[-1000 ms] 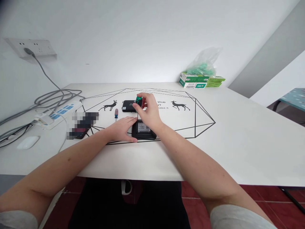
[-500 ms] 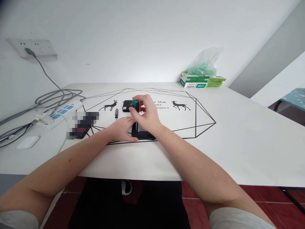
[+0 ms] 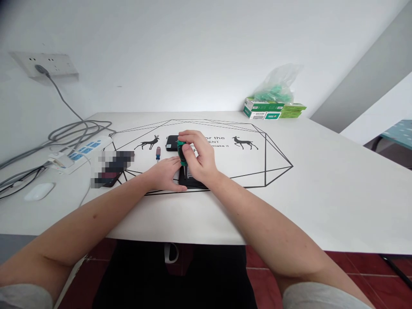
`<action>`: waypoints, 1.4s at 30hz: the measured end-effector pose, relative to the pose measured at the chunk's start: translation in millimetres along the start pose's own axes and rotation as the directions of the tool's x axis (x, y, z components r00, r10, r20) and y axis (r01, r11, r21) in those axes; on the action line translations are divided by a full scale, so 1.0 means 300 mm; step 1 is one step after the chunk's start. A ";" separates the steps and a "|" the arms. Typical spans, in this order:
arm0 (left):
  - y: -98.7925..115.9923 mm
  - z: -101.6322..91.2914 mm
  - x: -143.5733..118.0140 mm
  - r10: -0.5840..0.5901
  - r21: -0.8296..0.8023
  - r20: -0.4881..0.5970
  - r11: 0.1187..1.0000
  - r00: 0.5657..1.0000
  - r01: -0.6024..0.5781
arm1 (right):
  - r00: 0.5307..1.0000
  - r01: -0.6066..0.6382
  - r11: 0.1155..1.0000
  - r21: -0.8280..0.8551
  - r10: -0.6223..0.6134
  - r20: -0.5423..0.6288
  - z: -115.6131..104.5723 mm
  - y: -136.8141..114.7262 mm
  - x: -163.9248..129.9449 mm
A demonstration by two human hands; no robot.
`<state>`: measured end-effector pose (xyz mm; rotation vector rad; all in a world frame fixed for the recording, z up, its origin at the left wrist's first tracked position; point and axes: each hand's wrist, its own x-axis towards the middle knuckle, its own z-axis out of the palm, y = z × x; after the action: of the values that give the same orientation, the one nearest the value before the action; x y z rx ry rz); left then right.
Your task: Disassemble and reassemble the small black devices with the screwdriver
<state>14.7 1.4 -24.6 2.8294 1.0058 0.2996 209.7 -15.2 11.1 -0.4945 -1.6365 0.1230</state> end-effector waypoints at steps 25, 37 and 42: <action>-0.010 0.005 -0.002 -0.024 -0.040 0.026 0.999 0.999 0.025 | 0.998 0.041 0.997 -0.073 -0.044 -0.037 -0.019 -0.021 0.006; -0.004 -0.005 -0.004 -0.036 -0.032 0.039 0.999 0.999 0.037 | 0.997 -0.043 0.998 0.050 0.046 -0.064 0.011 -0.018 -0.001; -0.006 -0.002 -0.003 -0.031 -0.022 0.049 0.999 0.998 0.032 | 0.969 -0.242 0.965 0.099 0.246 -0.033 0.022 -0.005 -0.027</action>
<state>12.8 2.1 -24.5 2.7836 1.0302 0.2363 203.4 -18.4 3.1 -0.6210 -1.5132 0.3683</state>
